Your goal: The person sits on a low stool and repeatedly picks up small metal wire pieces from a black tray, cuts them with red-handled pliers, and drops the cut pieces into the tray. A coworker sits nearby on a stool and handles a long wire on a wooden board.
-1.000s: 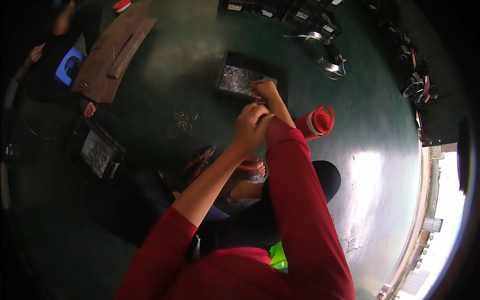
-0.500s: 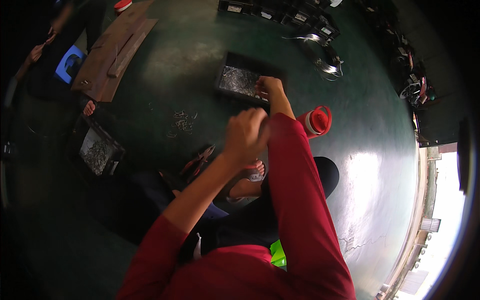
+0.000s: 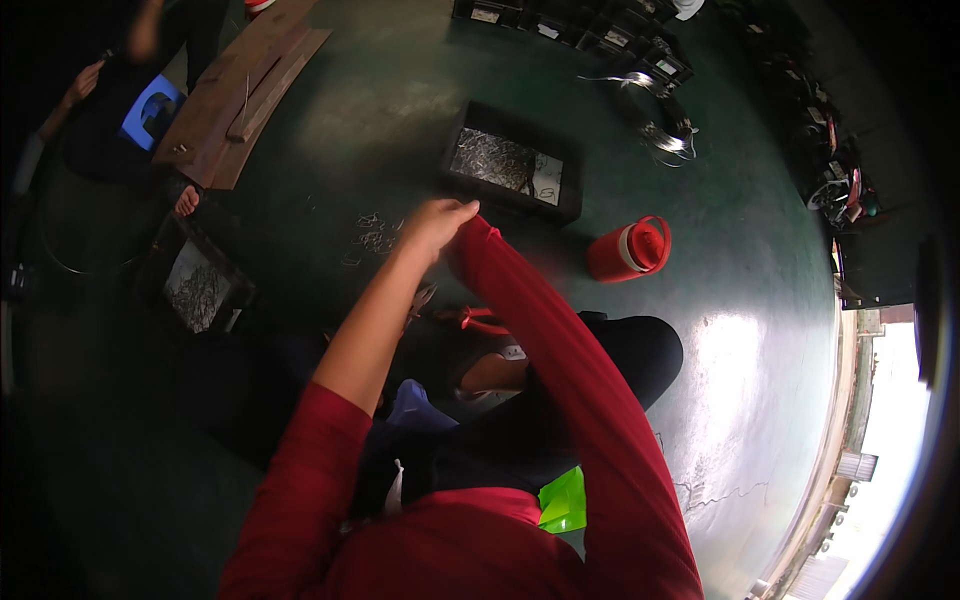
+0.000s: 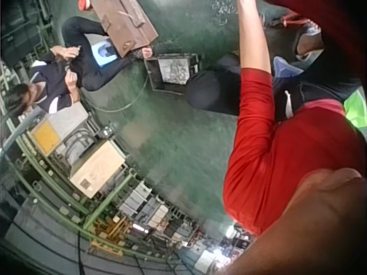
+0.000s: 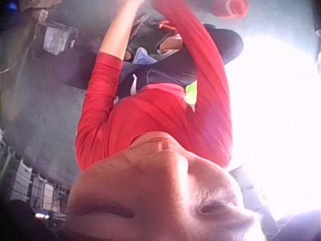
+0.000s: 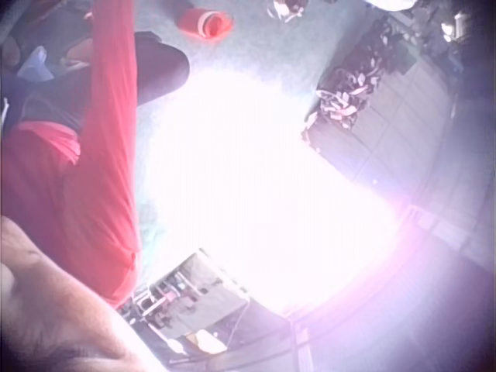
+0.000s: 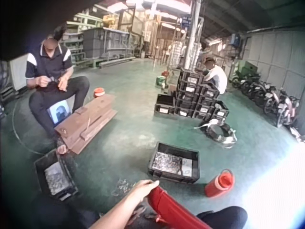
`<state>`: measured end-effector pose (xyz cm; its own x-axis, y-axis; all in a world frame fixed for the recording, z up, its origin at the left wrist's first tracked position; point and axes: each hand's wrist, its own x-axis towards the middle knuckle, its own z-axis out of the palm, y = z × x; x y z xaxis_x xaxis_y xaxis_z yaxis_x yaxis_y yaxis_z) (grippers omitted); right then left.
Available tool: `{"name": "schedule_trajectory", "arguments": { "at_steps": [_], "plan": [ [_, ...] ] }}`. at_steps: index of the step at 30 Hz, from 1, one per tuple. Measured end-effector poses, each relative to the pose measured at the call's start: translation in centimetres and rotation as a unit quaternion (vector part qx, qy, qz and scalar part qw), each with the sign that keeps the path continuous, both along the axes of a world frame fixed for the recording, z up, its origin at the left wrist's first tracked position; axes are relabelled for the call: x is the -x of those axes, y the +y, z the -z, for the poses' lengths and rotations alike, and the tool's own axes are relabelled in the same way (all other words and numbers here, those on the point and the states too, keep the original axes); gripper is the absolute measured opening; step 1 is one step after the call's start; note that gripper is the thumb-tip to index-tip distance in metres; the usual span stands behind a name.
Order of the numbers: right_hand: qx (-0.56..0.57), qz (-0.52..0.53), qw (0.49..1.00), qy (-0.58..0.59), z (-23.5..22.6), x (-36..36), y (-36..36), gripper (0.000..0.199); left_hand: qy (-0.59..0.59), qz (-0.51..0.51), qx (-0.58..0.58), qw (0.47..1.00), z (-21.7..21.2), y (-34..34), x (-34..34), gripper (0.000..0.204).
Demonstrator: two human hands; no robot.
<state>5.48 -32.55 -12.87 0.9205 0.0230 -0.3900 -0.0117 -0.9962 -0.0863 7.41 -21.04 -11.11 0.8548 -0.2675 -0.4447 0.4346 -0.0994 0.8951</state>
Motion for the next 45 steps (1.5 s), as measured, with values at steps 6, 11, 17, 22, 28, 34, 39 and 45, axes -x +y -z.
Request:
{"name": "schedule_trajectory", "arguments": {
  "at_steps": [6, 11, 17, 22, 28, 34, 39, 45],
  "plan": [
    [-0.209, 0.0, 0.968, 0.138, -1.1, -1.4, -2.9, 0.041, 0.033, 0.002, 0.259, 0.965, -0.1, 0.6, 4.2, 0.017],
    [-0.279, 0.137, 0.94, 0.142, 1.6, -4.2, -5.6, 0.033, -0.31, -0.167, -0.065, 0.934, -1.0, -2.0, 6.8, 0.018],
    [-0.107, 0.112, 0.988, 0.013, 7.2, -7.4, -5.3, 0.025, -0.482, -0.084, -0.161, 0.857, -2.2, -4.8, 8.8, 0.015],
    [-0.119, 0.183, 0.976, 0.009, 6.3, -6.8, -6.0, 0.026, 0.093, -0.07, 0.458, 0.881, -2.5, -1.7, 6.6, 0.023],
    [0.097, 0.089, 0.99, -0.042, 2.9, -4.3, -3.9, 0.033, -0.223, 0.092, 0.063, 0.968, -7.6, -3.2, 5.0, 0.027],
    [-0.248, 0.357, 0.874, -0.217, -3.0, -10.5, -7.4, 0.034, -0.532, -0.077, 0.009, 0.843, -6.9, -5.2, 10.4, 0.042],
    [-0.822, 0.423, 0.376, -0.065, -7.3, -12.7, -6.0, 0.015, -0.348, -0.216, -0.086, 0.908, -3.5, -6.9, 7.2, 0.041],
    [-0.907, 0.409, 0.077, -0.055, -10.5, -14.3, -4.6, 0.013, -0.225, -0.09, -0.076, 0.967, -2.8, -7.6, 9.0, 0.038]
  ]
}}
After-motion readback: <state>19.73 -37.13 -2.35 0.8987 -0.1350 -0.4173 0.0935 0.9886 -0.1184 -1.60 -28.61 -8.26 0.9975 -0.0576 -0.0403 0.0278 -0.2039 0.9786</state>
